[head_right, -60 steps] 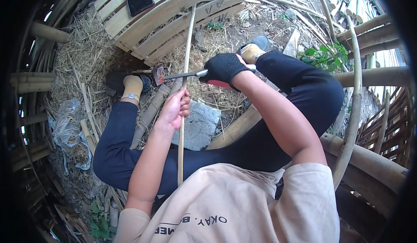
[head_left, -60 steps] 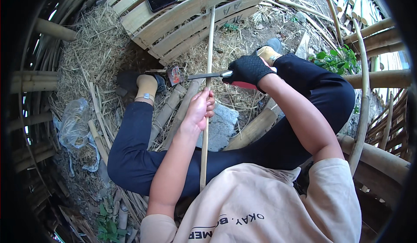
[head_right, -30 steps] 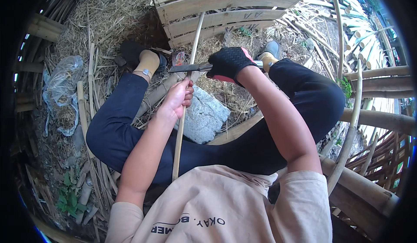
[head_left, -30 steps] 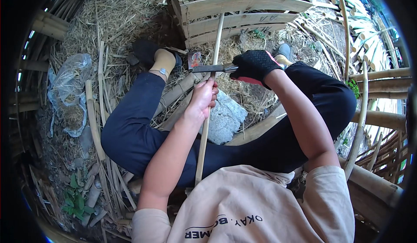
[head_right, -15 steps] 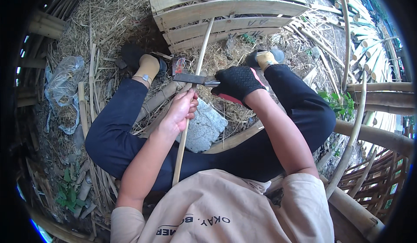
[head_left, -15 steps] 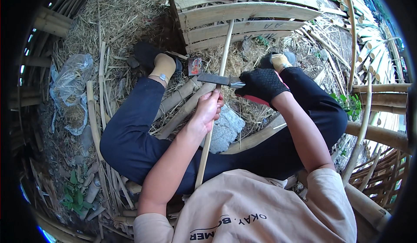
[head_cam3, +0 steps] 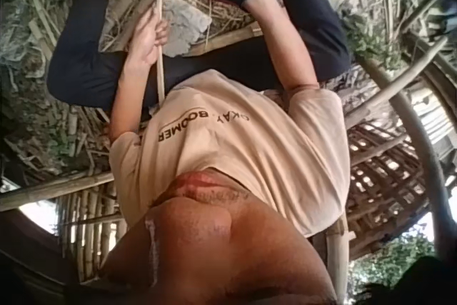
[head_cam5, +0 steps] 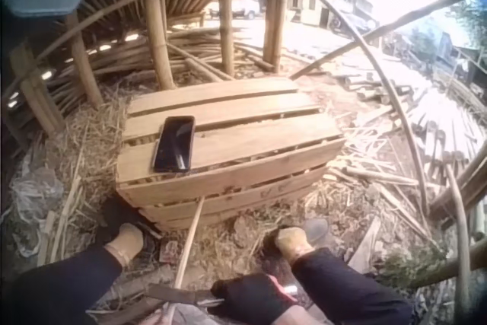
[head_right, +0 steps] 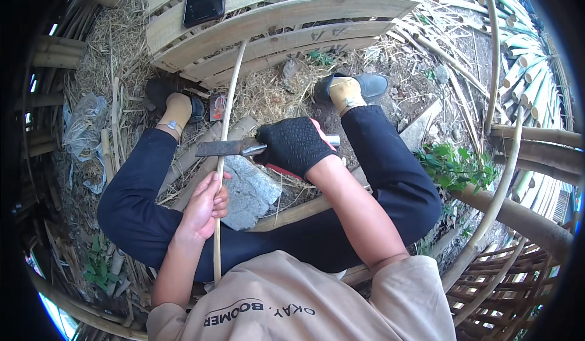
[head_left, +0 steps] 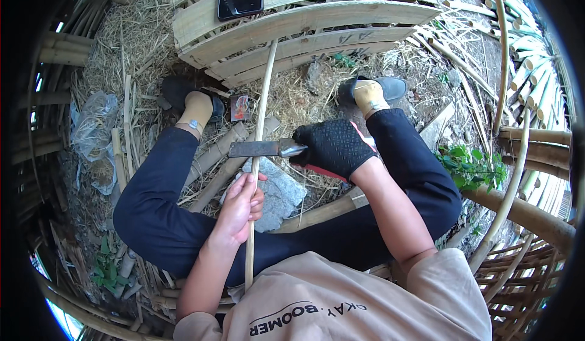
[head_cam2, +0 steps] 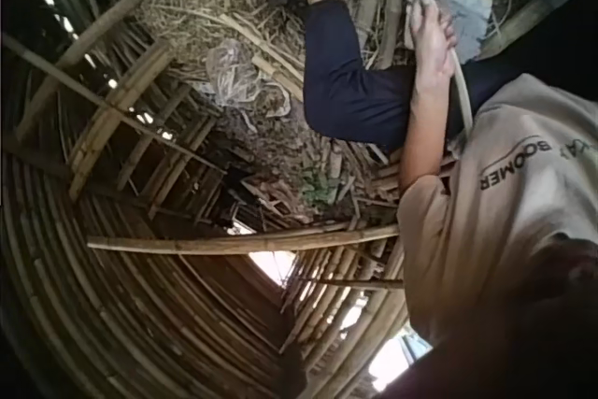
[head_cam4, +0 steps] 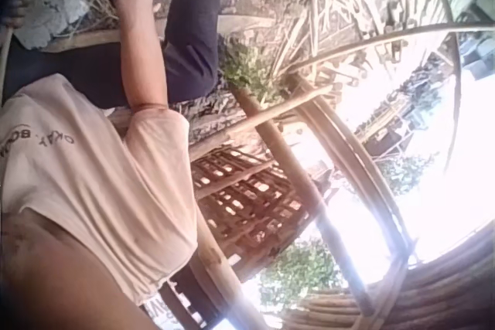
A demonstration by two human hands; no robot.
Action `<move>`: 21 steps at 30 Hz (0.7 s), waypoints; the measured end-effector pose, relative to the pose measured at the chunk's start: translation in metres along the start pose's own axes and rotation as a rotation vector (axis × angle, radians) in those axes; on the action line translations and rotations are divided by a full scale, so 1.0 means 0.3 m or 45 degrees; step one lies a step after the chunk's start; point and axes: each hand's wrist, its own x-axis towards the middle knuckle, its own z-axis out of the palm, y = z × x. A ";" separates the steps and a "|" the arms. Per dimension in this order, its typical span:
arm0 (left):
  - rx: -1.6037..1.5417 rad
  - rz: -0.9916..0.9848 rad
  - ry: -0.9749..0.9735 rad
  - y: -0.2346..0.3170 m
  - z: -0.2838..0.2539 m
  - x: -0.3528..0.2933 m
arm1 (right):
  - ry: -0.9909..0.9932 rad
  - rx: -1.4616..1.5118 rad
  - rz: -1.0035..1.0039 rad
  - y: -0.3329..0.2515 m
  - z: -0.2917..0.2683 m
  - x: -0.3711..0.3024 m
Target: The person strips a long bamboo stalk by hand using a small blade, scraping the outer layer repeatedly while rotating and advancing the stalk.
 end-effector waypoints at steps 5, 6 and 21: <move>0.009 0.018 0.045 -0.018 0.037 -0.006 | 0.099 0.094 -0.043 0.040 0.027 -0.032; 0.016 0.011 0.050 -0.017 0.050 -0.010 | 0.092 0.099 -0.040 0.047 0.028 -0.037; 0.079 -0.038 0.091 0.009 0.146 -0.003 | 0.171 0.187 0.013 0.107 0.023 -0.092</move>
